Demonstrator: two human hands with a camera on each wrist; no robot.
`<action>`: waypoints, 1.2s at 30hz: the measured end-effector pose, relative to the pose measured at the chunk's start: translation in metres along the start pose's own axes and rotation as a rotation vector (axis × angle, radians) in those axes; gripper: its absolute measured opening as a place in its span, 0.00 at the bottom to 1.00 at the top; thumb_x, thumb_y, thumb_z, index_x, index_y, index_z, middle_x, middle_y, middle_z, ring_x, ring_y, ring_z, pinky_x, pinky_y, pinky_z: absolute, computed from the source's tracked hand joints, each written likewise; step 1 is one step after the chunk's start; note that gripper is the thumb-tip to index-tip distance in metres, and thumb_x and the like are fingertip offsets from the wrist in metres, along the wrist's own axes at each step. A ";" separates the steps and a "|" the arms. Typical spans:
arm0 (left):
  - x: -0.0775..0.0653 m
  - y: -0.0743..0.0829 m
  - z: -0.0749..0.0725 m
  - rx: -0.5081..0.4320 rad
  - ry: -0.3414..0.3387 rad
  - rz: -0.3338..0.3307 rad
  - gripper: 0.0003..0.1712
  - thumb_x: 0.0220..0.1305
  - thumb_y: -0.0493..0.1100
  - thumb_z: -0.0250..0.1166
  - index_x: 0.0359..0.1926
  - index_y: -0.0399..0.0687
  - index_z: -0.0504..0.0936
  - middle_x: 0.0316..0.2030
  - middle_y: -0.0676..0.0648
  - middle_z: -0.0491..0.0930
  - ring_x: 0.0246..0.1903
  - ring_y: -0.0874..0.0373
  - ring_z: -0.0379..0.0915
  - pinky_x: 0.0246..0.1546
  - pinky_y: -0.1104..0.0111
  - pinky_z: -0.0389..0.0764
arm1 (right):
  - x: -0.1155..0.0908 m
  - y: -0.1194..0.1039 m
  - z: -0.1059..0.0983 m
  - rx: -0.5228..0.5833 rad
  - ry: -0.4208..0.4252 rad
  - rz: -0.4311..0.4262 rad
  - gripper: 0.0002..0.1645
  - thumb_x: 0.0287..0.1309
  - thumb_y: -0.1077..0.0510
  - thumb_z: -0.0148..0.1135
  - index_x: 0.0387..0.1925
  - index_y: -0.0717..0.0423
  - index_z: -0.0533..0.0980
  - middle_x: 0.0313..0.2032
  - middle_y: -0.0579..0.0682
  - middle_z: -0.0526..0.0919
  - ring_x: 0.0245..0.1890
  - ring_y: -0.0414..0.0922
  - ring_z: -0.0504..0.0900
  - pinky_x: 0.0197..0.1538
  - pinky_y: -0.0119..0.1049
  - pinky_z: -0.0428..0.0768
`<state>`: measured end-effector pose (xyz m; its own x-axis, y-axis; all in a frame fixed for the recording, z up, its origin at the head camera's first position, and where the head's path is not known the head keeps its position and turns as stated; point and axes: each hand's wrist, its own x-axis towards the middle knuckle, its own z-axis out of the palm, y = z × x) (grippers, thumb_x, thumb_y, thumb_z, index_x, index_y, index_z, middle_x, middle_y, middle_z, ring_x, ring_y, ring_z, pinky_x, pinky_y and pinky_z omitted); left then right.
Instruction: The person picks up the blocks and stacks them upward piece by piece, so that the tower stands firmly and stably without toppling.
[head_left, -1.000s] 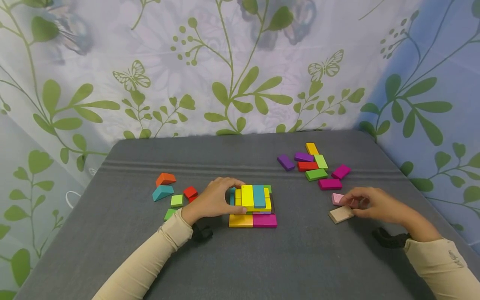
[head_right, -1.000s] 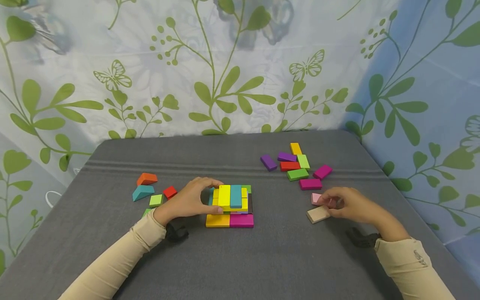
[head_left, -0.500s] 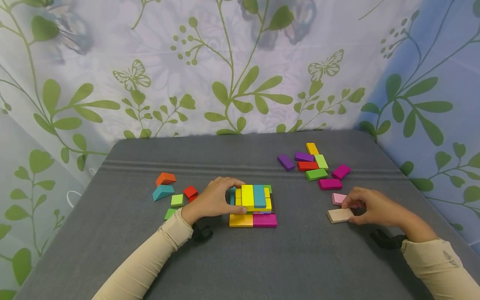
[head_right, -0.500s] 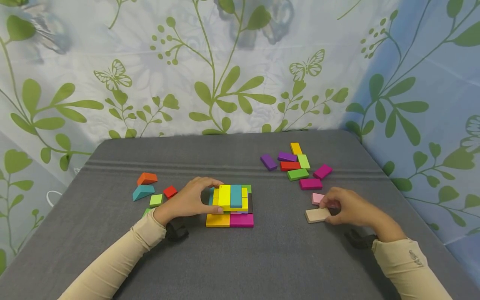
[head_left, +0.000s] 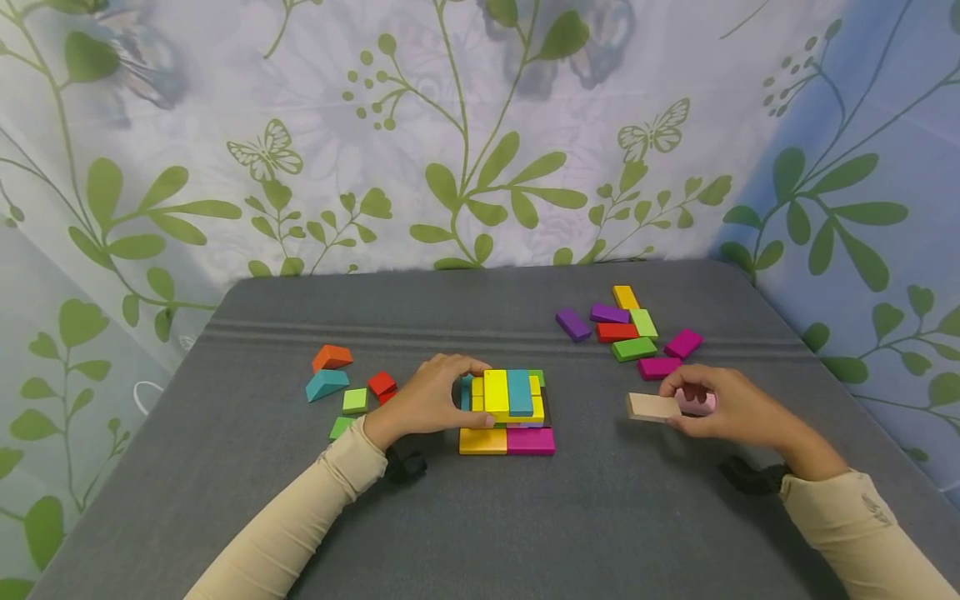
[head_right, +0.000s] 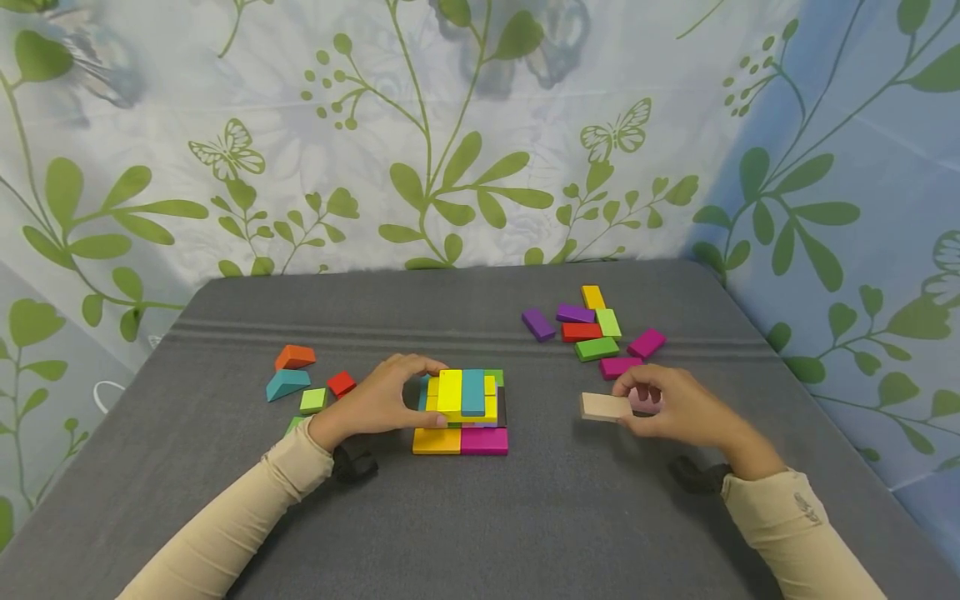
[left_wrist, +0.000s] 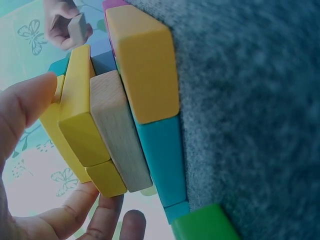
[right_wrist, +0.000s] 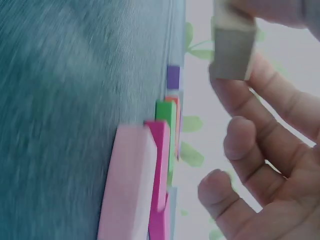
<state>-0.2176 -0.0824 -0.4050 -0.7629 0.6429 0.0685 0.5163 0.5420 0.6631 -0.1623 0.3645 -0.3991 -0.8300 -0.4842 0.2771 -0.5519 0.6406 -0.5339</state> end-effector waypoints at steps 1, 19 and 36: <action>0.000 0.000 0.000 0.004 0.002 0.000 0.41 0.61 0.56 0.81 0.70 0.43 0.80 0.64 0.41 0.81 0.64 0.41 0.71 0.70 0.38 0.64 | 0.003 -0.001 0.002 0.020 0.008 -0.013 0.24 0.46 0.67 0.84 0.42 0.45 0.83 0.33 0.38 0.77 0.34 0.38 0.73 0.34 0.32 0.71; 0.001 -0.002 0.002 -0.002 -0.006 -0.030 0.42 0.61 0.55 0.81 0.71 0.42 0.79 0.64 0.42 0.81 0.64 0.42 0.70 0.71 0.40 0.64 | 0.058 -0.028 0.045 0.247 0.068 -0.084 0.20 0.53 0.73 0.77 0.46 0.54 0.84 0.42 0.43 0.85 0.39 0.45 0.78 0.42 0.38 0.79; 0.000 0.000 0.001 0.000 -0.007 -0.033 0.43 0.61 0.55 0.81 0.71 0.40 0.79 0.64 0.41 0.80 0.63 0.43 0.70 0.68 0.43 0.69 | 0.095 -0.040 0.073 0.353 0.052 -0.059 0.16 0.58 0.71 0.75 0.47 0.60 0.83 0.42 0.50 0.84 0.38 0.50 0.79 0.41 0.39 0.80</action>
<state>-0.2172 -0.0815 -0.4058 -0.7767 0.6285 0.0417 0.4912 0.5629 0.6647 -0.2133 0.2496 -0.4103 -0.8056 -0.4771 0.3513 -0.5445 0.3625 -0.7563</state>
